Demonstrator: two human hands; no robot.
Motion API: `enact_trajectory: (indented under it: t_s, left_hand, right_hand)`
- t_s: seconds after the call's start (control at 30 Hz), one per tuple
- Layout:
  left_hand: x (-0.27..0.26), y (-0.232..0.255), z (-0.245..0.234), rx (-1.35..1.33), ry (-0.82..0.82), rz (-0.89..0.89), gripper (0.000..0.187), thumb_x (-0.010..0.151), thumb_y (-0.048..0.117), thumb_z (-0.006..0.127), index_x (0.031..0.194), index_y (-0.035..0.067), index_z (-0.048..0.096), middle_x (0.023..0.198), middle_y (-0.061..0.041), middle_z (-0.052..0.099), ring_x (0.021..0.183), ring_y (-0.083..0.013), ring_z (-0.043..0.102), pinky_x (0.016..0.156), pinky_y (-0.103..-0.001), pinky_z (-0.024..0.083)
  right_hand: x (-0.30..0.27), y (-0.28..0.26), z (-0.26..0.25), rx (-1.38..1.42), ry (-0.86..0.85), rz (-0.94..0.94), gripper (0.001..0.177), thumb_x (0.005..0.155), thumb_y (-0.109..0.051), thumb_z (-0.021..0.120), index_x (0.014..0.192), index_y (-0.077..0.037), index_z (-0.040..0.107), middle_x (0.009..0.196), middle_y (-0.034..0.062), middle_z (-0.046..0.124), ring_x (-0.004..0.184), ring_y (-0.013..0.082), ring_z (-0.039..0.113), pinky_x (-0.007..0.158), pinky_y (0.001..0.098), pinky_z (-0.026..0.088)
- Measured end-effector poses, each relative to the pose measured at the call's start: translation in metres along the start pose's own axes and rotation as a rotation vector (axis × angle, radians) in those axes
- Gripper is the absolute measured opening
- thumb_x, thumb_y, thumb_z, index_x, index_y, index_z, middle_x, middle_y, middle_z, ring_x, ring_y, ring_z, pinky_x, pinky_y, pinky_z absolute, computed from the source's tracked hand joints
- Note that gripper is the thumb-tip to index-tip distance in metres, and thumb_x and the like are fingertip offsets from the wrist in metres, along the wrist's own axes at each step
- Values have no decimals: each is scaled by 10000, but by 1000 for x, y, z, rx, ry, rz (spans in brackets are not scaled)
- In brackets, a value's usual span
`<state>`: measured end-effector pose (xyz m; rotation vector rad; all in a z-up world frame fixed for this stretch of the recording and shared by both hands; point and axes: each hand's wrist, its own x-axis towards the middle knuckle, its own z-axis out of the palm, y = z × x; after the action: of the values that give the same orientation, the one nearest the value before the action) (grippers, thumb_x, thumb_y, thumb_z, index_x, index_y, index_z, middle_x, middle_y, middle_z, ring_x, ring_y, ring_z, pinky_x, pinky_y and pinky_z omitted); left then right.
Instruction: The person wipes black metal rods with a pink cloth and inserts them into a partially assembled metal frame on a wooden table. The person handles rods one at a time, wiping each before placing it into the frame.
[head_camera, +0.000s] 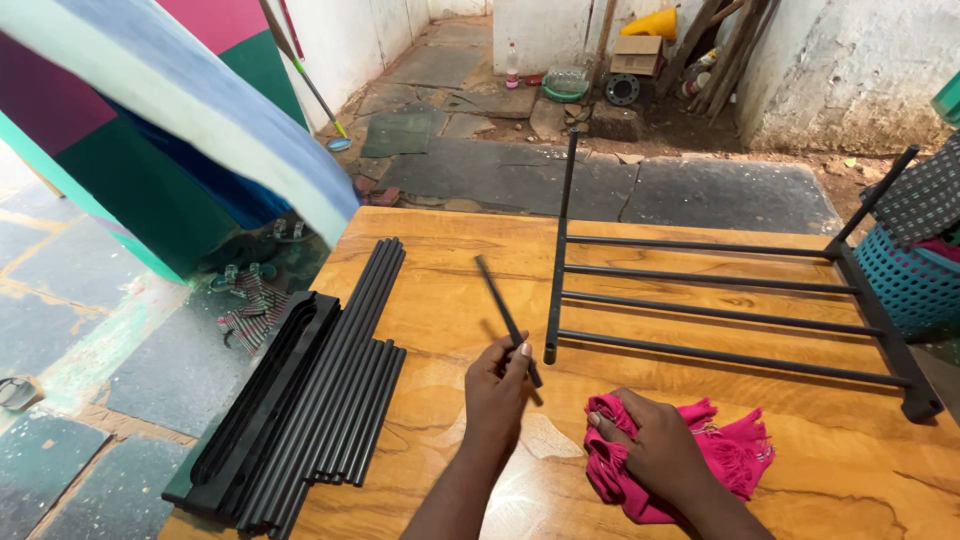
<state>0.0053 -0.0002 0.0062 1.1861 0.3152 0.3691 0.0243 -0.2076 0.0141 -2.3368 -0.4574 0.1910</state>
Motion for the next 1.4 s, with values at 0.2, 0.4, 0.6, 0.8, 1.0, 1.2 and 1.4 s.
enact_trajectory:
  t_s: [0.2,0.4,0.6,0.8,1.0,1.2,1.4]
  left_hand:
    - [-10,23,-4,428,236,160,249,948,208,700,1047,-11,767,812,-79,615,642,-153,585,559,-287,466]
    - [-20,48,-24,744,232,110,242,945,183,688,1051,-30,731,905,-102,652,720,-190,701,641,-308,561]
    - [-79,78,-62,1059,286,77,221,932,183,694,1047,9,764,865,-79,671,740,-191,658,669,-342,543]
    - [-96,92,-97,1296,380,10,226,909,207,732,1026,14,753,838,-78,635,751,-213,629,693,-369,529]
    - [-94,80,-117,1339,399,165,207,884,167,743,1003,-2,752,850,-79,639,799,-221,635,727,-358,542]
    - [-88,77,-123,1429,410,85,239,898,219,747,1022,14,755,869,-62,637,845,-198,623,740,-338,546]
    - [-86,73,-130,1522,424,190,255,855,242,776,1001,34,765,873,-45,663,869,-202,620,785,-345,546]
  right_hand:
    - [-1,2,-3,18,-6,11,286,871,-353,732,963,-85,695,751,146,749,712,315,743,665,414,552]
    - [-3,1,-4,105,-1,15,281,857,-330,732,949,-66,705,761,135,762,728,271,718,665,396,561]
    - [-4,1,-6,102,3,-25,295,867,-333,734,951,-53,704,765,138,757,700,262,753,673,386,560]
    - [-5,3,-4,110,-3,11,295,868,-334,737,948,-51,707,751,136,759,716,245,703,675,385,555]
    - [-6,2,-1,168,15,23,286,865,-316,741,935,-41,708,741,131,767,670,243,736,663,385,557]
    - [-6,1,-2,123,18,35,292,871,-323,742,940,-41,710,752,130,765,680,239,736,670,383,559]
    - [-4,4,0,68,13,36,306,876,-336,744,946,-41,705,760,141,760,722,251,706,673,391,556]
